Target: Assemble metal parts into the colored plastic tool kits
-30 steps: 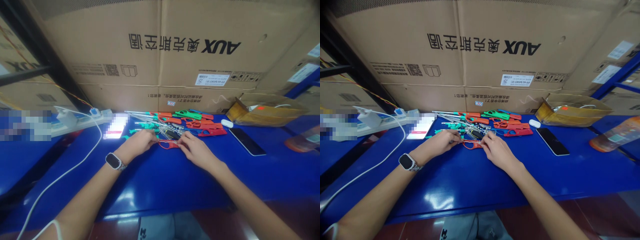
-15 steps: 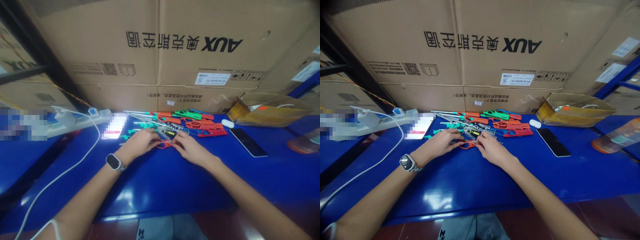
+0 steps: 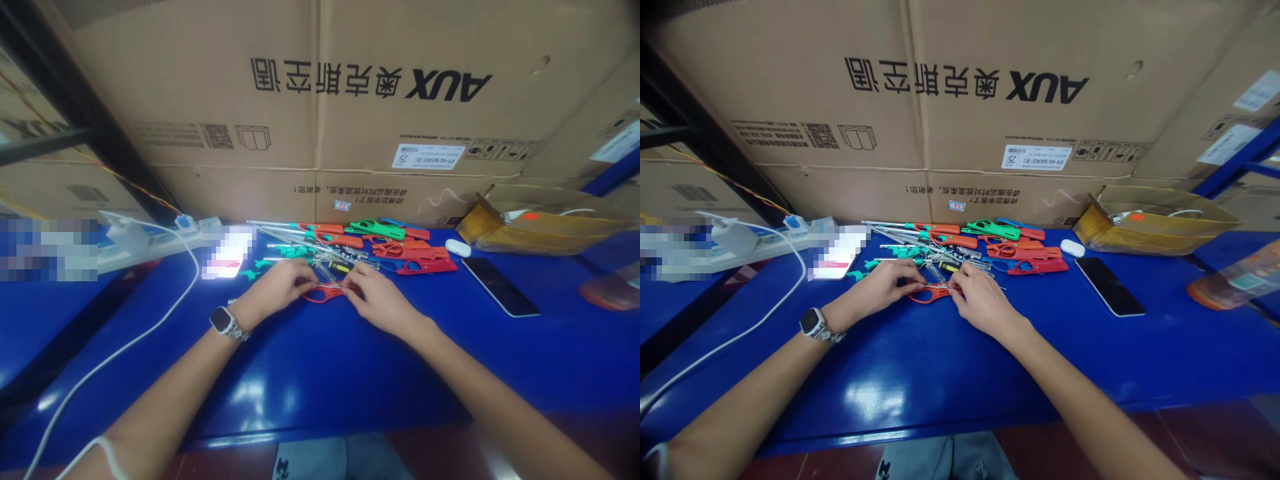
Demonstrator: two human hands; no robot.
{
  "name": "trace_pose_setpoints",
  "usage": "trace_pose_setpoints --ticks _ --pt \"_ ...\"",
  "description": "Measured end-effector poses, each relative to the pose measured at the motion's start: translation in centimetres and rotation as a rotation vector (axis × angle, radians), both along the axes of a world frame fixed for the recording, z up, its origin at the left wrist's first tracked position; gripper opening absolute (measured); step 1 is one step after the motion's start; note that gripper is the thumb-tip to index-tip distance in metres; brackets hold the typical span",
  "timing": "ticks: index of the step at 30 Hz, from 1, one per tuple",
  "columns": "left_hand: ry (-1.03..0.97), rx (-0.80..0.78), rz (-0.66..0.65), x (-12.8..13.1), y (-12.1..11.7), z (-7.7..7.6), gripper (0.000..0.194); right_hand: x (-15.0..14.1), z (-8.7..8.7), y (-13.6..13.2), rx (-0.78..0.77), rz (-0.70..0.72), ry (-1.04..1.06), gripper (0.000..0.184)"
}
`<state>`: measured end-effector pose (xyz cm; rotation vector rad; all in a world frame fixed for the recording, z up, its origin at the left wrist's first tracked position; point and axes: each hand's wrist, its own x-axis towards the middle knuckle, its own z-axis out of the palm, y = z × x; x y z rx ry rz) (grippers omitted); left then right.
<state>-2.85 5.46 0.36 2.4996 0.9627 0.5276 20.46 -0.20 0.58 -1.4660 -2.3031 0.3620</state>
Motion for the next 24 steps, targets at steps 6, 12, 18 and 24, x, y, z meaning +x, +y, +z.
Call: trace_pose_setpoints --ticks 6,12,18,24 --pt "0.068 0.13 -0.071 0.2 -0.3 0.2 0.02 -0.1 0.3 -0.1 -0.018 -0.061 -0.066 0.013" --pt "0.15 0.238 -0.146 0.6 -0.7 0.3 0.029 0.1 1.0 0.0 -0.035 -0.02 -0.137 0.013" --pt "0.213 0.268 -0.141 0.7 -1.1 0.3 0.032 -0.3 1.3 -0.5 -0.033 -0.074 -0.187 0.016" --pt "0.196 0.264 -0.146 0.8 -1.2 0.3 0.032 -0.6 0.9 -1.2 0.085 -0.05 -0.127 0.016"
